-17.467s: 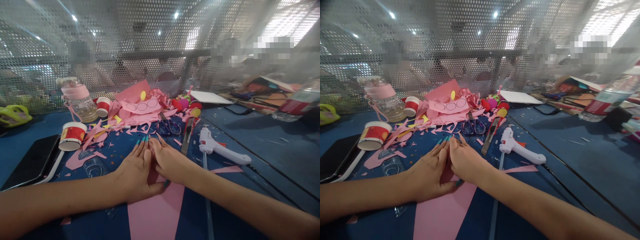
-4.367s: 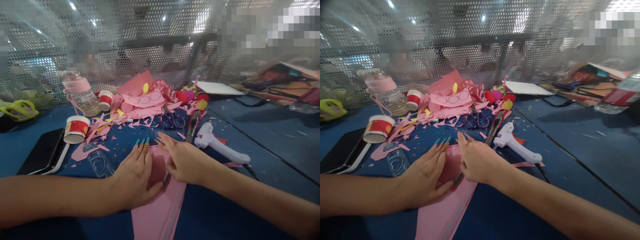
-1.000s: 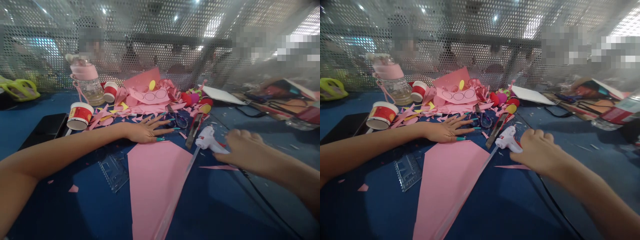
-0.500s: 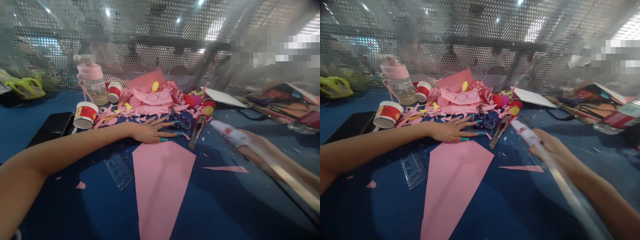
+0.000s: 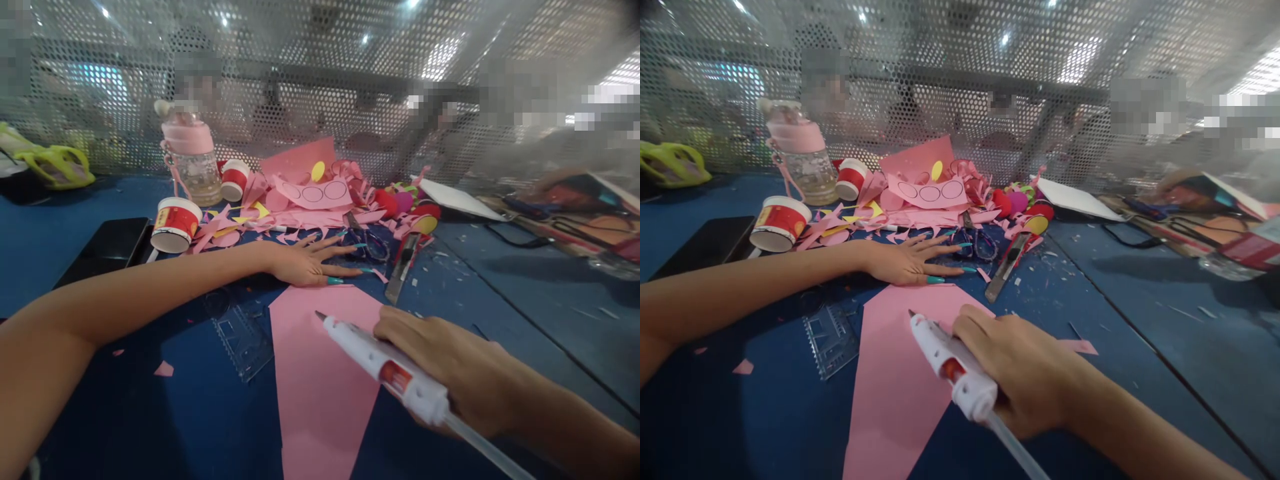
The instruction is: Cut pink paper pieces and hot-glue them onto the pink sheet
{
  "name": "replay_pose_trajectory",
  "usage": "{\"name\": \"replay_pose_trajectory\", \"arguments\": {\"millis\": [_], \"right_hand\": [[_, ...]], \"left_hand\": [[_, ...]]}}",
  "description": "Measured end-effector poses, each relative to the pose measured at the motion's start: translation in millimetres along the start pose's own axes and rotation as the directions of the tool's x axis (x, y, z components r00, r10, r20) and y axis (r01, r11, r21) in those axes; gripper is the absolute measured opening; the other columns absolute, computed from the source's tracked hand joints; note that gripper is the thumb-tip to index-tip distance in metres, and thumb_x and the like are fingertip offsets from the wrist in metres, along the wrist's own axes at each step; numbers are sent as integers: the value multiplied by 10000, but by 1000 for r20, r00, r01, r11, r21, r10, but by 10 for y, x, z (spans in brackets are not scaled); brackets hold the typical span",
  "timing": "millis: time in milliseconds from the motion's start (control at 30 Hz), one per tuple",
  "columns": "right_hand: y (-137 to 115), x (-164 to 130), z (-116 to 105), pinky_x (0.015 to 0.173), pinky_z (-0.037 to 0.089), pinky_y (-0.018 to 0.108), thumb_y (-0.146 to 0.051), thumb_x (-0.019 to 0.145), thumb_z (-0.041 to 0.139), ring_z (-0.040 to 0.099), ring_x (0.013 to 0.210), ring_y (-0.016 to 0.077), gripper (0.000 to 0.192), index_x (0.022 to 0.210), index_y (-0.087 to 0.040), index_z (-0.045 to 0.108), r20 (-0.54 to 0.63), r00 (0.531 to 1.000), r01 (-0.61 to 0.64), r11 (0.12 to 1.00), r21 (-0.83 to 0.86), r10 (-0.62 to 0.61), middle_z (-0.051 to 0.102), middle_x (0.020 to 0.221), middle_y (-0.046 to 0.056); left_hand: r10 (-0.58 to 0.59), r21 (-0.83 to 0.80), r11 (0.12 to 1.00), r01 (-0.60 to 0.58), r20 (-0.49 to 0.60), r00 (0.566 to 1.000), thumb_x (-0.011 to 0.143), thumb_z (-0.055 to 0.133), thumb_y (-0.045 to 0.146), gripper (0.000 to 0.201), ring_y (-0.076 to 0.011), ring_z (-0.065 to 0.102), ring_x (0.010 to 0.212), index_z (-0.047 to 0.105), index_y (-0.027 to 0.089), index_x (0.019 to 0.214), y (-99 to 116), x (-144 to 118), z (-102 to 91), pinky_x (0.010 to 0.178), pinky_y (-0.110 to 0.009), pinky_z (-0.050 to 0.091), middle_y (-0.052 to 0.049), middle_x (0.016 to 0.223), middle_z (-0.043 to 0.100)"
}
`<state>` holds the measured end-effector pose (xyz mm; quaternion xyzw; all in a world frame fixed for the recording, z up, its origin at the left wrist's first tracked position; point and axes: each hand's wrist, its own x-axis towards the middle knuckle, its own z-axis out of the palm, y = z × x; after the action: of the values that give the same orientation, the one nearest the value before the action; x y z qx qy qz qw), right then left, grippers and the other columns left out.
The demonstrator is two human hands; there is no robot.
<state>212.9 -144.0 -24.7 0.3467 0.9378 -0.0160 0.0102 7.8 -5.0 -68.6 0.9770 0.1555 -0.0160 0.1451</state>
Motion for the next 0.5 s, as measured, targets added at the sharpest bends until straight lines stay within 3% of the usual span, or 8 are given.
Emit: {"name": "replay_pose_trajectory", "arguments": {"millis": [167,500], "right_hand": [[0,231,12,428,277,269,-234,646,506,493,520,148,208,834,-151,539,130,989,81,995,-55,-73,587,782,87],[-60,393,3,440,139,282,-241,674,480,360,434,114,149,779,-146,527,74,992,111,975,-192,-98,559,733,77]], "left_hand": [[-21,30,999,20,38,999,870,318,382,524,-275,-98,1346,175,366,1374,41,-1,-36,1047,-547,-27,55,1495,-25],[-18,65,998,12,83,996,892,228,413,505,-261,-144,1339,127,361,1384,33,-8,-50,1044,-550,-22,54,1490,-88]]}}
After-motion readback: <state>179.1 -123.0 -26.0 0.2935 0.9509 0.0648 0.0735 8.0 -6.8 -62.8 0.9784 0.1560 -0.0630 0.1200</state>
